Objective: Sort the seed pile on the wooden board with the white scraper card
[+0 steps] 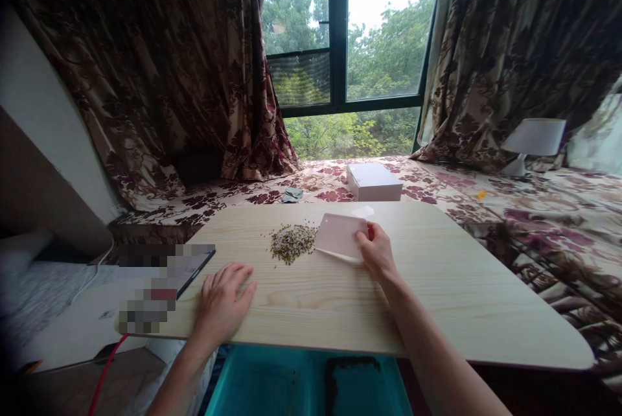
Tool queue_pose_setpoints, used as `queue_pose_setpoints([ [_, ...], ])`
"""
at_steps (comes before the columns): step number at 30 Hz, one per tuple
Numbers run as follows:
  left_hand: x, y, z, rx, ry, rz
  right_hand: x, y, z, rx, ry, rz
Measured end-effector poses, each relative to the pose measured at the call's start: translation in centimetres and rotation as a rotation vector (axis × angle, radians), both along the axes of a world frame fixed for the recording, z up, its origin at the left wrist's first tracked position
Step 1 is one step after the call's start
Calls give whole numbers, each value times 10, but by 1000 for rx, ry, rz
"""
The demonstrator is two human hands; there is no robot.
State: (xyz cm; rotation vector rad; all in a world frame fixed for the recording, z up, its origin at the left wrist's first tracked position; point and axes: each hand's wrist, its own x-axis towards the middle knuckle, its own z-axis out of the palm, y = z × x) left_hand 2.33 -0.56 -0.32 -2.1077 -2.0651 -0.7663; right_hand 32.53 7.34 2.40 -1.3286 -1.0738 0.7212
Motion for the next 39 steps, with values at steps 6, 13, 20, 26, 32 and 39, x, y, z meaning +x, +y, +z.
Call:
queue_pose_setpoints([
  [6,0,0,0,-6,7,-5,-2,-2,0,-9,26,32],
  [13,-2,1,-2,15,8,-8,-4,-3,1,-20,14,37],
  [20,-2,1,-2,11,1,-7,-6,-5,2,-14,3,61],
  [26,-2,1,-3,12,-2,-6,-6,-6,2,-18,-4,77],
  [32,-2,2,-4,21,-1,-6,-7,-7,4,0,-12,50],
  [39,-1,1,-2,11,-6,-6,-7,-6,3,0,-14,64],
])
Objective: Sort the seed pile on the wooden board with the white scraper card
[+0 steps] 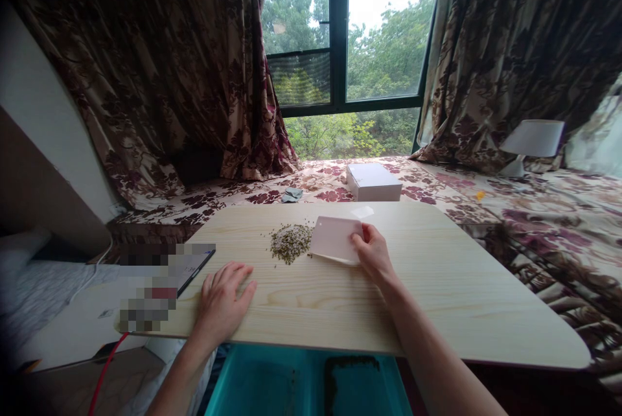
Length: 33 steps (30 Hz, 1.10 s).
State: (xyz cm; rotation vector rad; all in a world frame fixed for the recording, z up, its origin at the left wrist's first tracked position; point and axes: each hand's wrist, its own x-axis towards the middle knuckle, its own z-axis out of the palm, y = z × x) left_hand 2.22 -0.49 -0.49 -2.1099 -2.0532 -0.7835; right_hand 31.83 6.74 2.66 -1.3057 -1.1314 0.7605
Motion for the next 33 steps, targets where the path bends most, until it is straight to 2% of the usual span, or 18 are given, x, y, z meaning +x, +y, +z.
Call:
queue_pose_setpoints([
  [23,0,0,-1,-24,-3,4,-5,6,-1,11,50,110],
  [33,0,0,-1,-17,-7,0,0,7,0,-39,50,131],
])
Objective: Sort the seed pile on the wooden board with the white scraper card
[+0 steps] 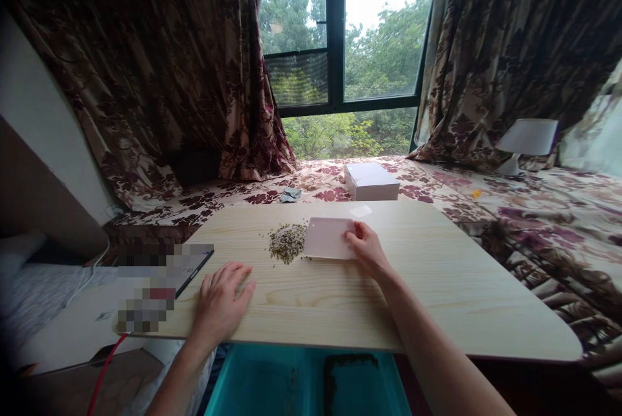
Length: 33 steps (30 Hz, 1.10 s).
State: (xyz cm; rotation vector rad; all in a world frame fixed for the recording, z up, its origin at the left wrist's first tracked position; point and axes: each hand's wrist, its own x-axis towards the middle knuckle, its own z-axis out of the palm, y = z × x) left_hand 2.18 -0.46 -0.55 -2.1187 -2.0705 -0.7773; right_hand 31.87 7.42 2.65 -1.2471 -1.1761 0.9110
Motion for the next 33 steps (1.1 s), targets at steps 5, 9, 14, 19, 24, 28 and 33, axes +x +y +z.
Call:
queue_pose_setpoints([
  [5,1,-1,1,15,12,8,-4,9,6,-17,-8,62],
  [9,1,-1,0,20,15,6,-8,15,9,-21,-10,122],
  [14,0,-1,0,1,5,3,-11,21,10,-96,9,194],
  [19,0,0,0,17,18,5,-8,17,18,-182,-44,317],
  [24,-1,0,-1,15,19,-4,-2,-10,27,-239,-94,457],
  [28,0,0,-1,11,20,3,3,-48,31,-306,-102,535],
  [33,0,1,0,6,18,1,8,-91,33,-317,-113,574],
])
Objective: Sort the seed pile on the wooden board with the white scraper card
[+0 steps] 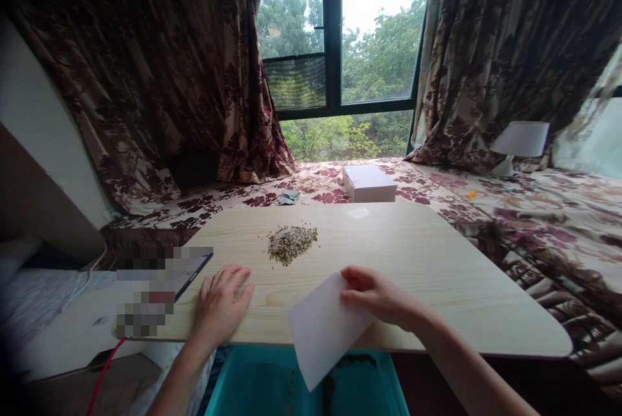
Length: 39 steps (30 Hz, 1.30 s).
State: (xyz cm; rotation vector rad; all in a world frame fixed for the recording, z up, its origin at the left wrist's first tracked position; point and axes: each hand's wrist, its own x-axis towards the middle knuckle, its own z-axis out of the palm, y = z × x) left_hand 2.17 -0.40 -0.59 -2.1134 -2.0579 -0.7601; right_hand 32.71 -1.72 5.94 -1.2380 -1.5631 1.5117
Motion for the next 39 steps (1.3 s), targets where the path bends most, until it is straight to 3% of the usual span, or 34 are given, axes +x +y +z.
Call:
queue_pose_setpoints([
  [3,0,0,0,-4,-4,2,3,-6,4,19,23,18],
  [5,0,0,0,-12,-9,2,5,1,7,77,34,-42],
  [10,1,0,1,-21,-19,-3,-1,42,8,281,125,-428],
  [13,1,-1,2,-7,-16,1,-16,65,0,365,143,-542],
  [21,2,-2,4,5,-16,-19,-49,85,-23,460,157,-508],
  [35,2,-1,4,-2,-26,-16,-50,81,-33,442,136,-479],
  [39,2,-2,5,-3,-25,-11,-45,79,-36,423,175,-528],
])
